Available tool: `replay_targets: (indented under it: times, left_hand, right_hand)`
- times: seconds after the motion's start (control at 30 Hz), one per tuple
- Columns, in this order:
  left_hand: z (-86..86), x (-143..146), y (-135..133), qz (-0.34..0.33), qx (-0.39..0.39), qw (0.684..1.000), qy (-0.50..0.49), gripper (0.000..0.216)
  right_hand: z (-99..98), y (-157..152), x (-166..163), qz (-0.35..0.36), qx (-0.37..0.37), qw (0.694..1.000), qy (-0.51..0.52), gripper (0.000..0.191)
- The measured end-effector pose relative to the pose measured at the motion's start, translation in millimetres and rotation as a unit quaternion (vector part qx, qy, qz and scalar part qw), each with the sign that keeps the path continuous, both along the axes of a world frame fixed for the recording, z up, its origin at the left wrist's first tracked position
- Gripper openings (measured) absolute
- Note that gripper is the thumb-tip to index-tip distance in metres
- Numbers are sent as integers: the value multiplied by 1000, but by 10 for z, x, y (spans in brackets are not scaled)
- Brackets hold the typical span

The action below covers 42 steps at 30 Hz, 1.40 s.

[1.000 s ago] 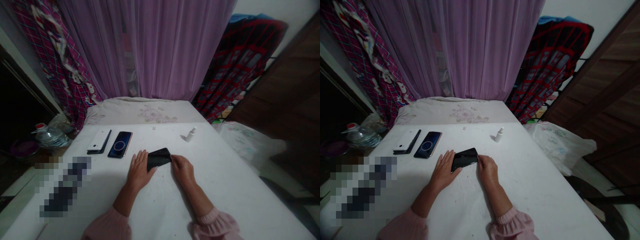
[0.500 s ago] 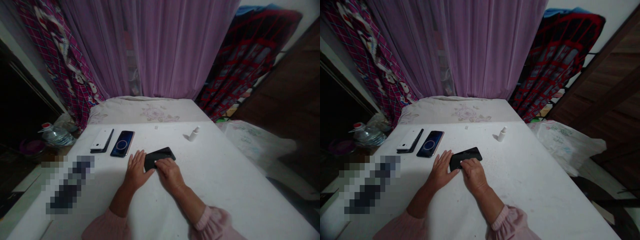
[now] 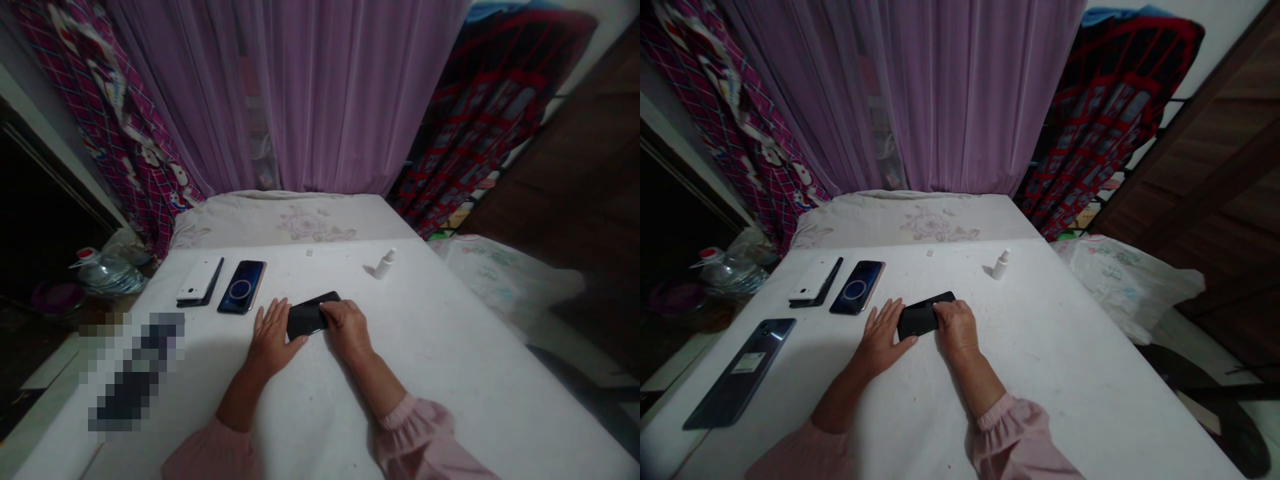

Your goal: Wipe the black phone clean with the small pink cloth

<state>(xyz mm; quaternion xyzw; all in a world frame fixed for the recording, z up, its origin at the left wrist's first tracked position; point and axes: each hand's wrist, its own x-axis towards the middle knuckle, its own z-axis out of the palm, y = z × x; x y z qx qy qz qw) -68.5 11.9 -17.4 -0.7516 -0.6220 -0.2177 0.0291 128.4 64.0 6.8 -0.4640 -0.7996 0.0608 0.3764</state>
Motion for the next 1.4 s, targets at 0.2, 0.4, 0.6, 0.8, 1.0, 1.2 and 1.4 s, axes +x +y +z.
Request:
replay_targets:
  times: [0.2, 0.4, 0.6, 0.8, 1.0, 1.2, 1.4]
  left_hand:
    - [-2, -10, -5, -1, 2, 1000, 6, 64]
    - [21, -10, 6, 1, -23, 1000, 5, 64]
    - [8, -1, 4, 5, -17, 1000, -1, 64]
    - [10, 2, -3, 8, -18, 1000, 5, 64]
    - [48, 11, -6, 4, -24, 1000, -1, 65]
    - [47, 19, -3, 5, -21, 1000, 0, 64]
    - [47, 14, -7, 4, -15, 1000, 9, 64]
  right_hand:
    - [15, -126, -243, 100, 3, 995, 7, 26]
    - [-25, 297, 151, -71, -21, 997, -2, 27]
    - [27, 218, -107, -31, -42, 998, -28, 27]
    - [44, 69, -282, 48, -33, 998, -24, 24]
    - [-16, 379, 152, -97, -19, 995, 10, 27]
    - [11, 210, -200, -31, -13, 999, -8, 22]
    - [53, 33, -402, 89, -24, 996, -10, 24]
